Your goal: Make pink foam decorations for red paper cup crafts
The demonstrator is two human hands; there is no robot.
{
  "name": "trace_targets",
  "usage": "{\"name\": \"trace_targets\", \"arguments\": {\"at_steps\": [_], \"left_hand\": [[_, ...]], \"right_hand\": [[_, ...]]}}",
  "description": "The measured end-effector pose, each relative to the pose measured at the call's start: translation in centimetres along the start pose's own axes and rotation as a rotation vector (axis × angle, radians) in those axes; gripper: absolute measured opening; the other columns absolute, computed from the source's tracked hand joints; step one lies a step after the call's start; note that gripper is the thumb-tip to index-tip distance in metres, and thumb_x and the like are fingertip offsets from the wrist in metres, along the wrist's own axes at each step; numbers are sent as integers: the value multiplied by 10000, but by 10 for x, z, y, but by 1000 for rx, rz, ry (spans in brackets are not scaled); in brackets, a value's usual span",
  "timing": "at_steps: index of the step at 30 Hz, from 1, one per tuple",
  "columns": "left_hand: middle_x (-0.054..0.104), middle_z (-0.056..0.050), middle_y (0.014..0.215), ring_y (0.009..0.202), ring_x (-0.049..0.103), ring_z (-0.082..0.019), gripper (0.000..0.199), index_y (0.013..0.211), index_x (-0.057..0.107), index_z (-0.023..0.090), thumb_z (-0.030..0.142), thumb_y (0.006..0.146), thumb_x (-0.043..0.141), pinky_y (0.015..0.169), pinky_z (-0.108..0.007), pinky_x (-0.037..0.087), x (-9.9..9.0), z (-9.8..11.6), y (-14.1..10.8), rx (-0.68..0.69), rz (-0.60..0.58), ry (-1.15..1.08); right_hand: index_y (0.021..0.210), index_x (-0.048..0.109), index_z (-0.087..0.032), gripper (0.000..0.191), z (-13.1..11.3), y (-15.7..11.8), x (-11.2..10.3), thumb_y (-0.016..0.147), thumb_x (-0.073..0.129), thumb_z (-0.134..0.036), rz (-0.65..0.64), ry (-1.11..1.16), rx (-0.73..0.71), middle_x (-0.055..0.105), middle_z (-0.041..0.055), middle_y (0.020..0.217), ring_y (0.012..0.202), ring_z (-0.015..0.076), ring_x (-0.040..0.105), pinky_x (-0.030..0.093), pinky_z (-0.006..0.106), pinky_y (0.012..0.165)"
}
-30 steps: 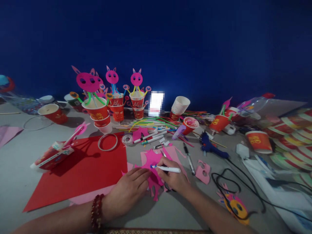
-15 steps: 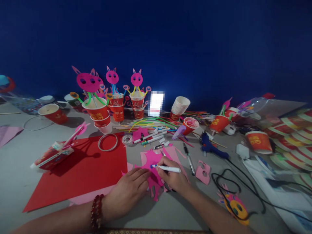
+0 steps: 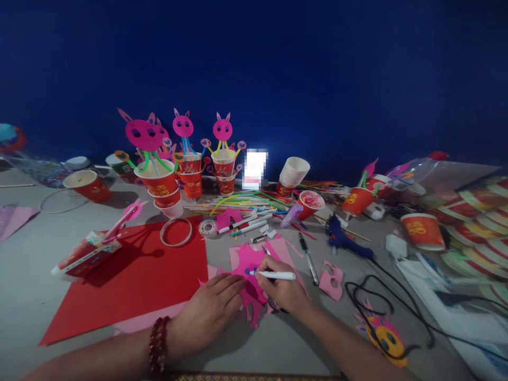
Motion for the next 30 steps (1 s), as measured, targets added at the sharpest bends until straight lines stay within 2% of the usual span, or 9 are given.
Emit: {"name": "trace_targets", "arguments": {"at_steps": [7, 12, 16, 22, 26, 30], "left_hand": [[625, -112, 1303, 1252, 544, -248, 223, 1181, 581, 142, 211, 976, 530, 1065, -436, 457, 0, 0, 0, 5, -5, -11], [634, -110, 1292, 1244, 550, -244, 241, 1196, 580, 137, 212, 971, 542, 1064, -432, 460, -3, 0, 1, -8, -6, -31], [634, -99, 1292, 1232, 554, -242, 224, 1182, 587, 137, 202, 982, 511, 1056, -432, 466, -5, -1, 2, -13, -16, -63], [615, -91, 1320, 1238, 543, -246, 224, 1188, 578, 150, 179, 980, 499, 1072, -446, 441, 2, -4, 0, -47, -41, -87], [611, -69, 1327, 1238, 543, -238, 171, 1124, 596, 182, 181, 965, 533, 1076, -462, 431, 7, -6, -2, -68, -47, -70], [616, -70, 1322, 1233, 548, -241, 167, 1107, 601, 184, 163, 967, 511, 1054, -455, 452, 3, -6, 0, -73, -49, -52]], "right_hand": [[744, 499, -234, 170, 1, 0, -1, 906, 542, -266, 13, 11, 5, 506, -57, 595, 549, 129, 462, 365, 242, 551], [814, 541, -242, 164, 5, 1, -8, 938, 537, -348, 97, 204, 67, 592, -21, 691, 616, 153, 540, 419, 253, 580], [850, 534, -253, 179, 13, -1, -11, 944, 538, -405, 175, 335, 127, 591, -14, 693, 563, 159, 513, 399, 263, 518], [843, 522, -248, 161, 14, -2, -17, 941, 532, -375, 253, 327, 82, 555, -12, 692, 606, 171, 517, 393, 276, 552], [823, 529, -240, 124, 13, 1, -21, 921, 534, -315, 251, 277, 52, 535, -20, 682, 609, 165, 516, 388, 273, 564], [725, 508, -237, 137, 12, 1, -23, 859, 532, -225, 233, 238, 17, 480, -41, 628, 566, 148, 471, 364, 263, 544]]}}
Point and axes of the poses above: each hand's wrist, its own y-axis towards the middle knuckle, its own x-axis out of the palm, z = x × y, the point moved 7 cm from there along y, towards the middle knuckle
